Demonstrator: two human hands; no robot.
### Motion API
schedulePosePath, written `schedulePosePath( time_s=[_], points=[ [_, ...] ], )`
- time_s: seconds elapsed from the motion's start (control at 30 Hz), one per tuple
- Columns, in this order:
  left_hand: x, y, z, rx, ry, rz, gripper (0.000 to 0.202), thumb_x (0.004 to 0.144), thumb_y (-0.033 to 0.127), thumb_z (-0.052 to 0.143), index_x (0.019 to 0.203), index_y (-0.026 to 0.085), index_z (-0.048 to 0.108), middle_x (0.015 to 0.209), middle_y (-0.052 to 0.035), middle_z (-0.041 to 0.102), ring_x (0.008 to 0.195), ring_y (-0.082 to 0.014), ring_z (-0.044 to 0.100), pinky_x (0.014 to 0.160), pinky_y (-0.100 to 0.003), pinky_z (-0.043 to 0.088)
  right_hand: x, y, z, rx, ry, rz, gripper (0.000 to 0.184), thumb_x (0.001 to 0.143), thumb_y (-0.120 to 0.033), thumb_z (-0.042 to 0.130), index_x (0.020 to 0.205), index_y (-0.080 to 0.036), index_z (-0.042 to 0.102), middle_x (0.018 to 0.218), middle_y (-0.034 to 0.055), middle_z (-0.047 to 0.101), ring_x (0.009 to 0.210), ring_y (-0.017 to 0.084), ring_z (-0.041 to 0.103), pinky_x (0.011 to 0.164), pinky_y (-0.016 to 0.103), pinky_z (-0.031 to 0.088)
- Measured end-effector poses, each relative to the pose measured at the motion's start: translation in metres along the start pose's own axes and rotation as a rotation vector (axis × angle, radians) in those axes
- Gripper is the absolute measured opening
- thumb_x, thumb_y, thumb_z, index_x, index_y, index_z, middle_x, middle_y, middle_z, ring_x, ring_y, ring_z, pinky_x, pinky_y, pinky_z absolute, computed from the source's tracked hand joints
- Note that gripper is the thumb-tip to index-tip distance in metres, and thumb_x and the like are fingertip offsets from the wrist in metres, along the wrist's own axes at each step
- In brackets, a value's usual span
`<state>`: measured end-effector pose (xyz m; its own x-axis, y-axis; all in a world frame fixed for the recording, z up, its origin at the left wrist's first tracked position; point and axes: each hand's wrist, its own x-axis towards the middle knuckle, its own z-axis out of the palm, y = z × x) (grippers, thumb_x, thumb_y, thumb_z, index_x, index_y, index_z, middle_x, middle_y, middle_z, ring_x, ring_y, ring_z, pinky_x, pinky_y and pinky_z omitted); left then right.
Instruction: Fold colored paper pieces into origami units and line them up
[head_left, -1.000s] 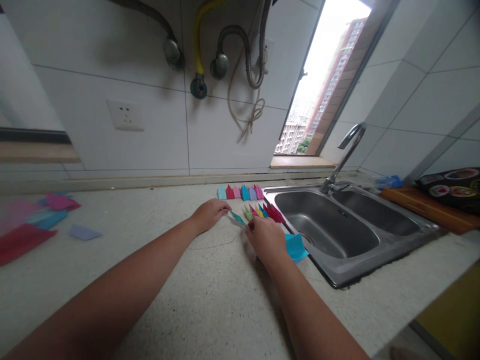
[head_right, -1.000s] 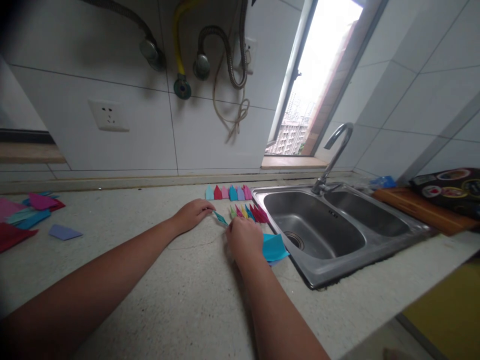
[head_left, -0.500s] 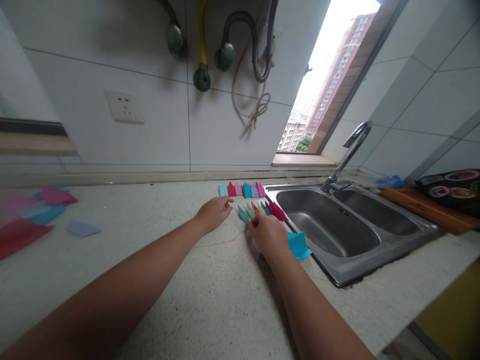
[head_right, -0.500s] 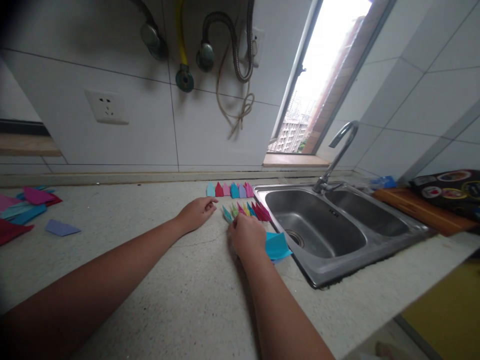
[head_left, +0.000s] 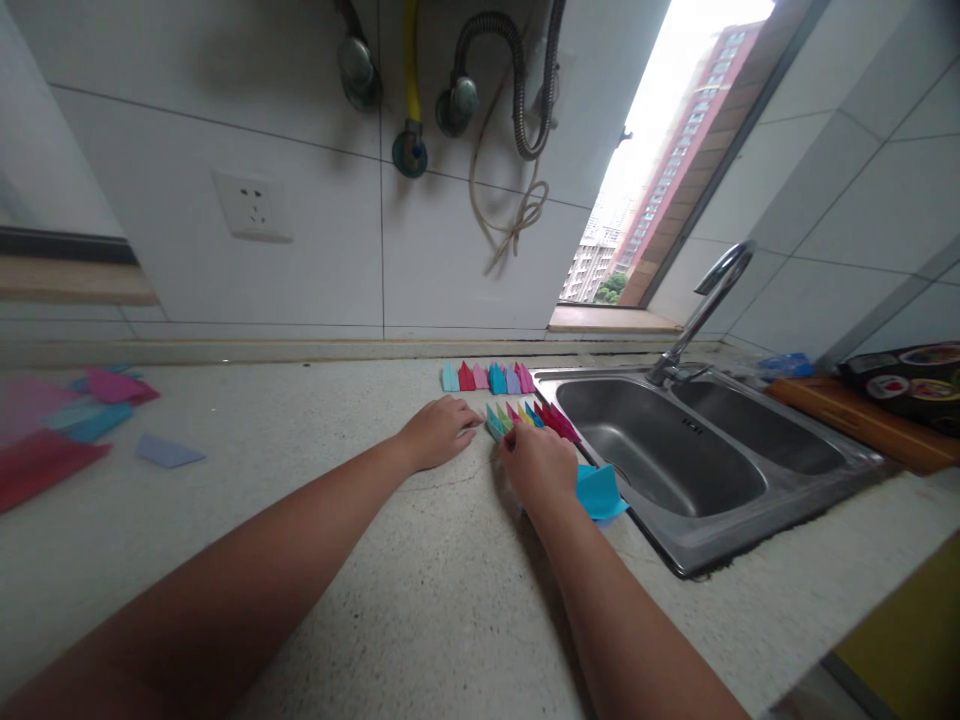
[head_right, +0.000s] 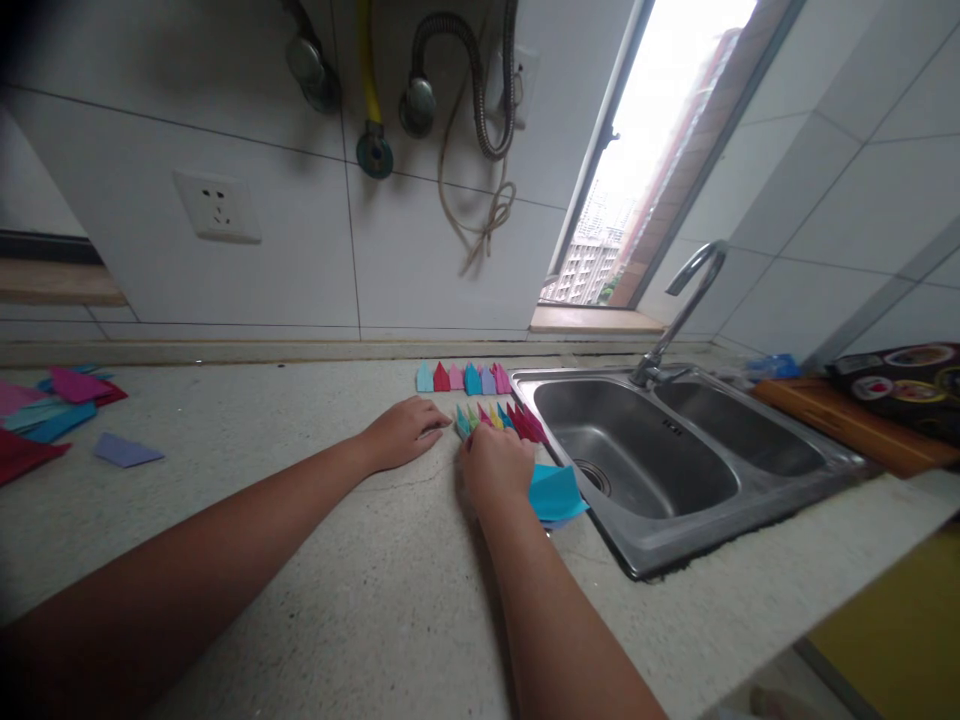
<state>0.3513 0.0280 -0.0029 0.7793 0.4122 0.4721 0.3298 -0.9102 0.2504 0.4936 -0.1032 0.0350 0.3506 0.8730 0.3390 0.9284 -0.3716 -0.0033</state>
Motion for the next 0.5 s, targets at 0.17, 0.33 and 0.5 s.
schedulePosePath(
  time_s=[0.17,0.33,0.5],
  points=[
    [-0.0008,0.0025,-0.0013,0.032,-0.032,0.026,0.028,0.092,0.033,0.052,0.114,0.025,0.068,0.100,-0.0068,0.064,0.100,-0.0228,0.056,0.092,-0.038,0.045,-0.0004,-0.0008,-0.0008,0.010,0.019,0.008,0.022,0.088,-0.033,0.051,0.089,-0.022,0.070,0.086,0.0101,0.072,0.089,0.026,0.064,0.077,0.038,0.036],
    [-0.0005,0.0013,0.0004,0.043,-0.041,0.014,0.031,0.093,0.036,0.051,0.118,0.025,0.066,0.102,-0.0068,0.063,0.102,-0.0231,0.054,0.092,-0.038,0.044,-0.0008,-0.0010,-0.0015,0.012,0.018,0.014,0.023,0.088,-0.034,0.051,0.090,-0.021,0.069,0.086,0.0104,0.072,0.089,0.026,0.064,0.077,0.038,0.034],
    [-0.0013,0.0011,0.0020,0.055,-0.053,0.018,0.034,0.093,0.037,0.052,0.122,0.026,0.064,0.103,-0.0069,0.062,0.102,-0.0234,0.054,0.092,-0.038,0.043,0.0001,-0.0011,-0.0006,0.012,-0.015,0.022,0.023,0.089,-0.035,0.049,0.091,-0.022,0.068,0.088,0.0096,0.072,0.090,0.026,0.064,0.079,0.039,0.033]
  ],
)
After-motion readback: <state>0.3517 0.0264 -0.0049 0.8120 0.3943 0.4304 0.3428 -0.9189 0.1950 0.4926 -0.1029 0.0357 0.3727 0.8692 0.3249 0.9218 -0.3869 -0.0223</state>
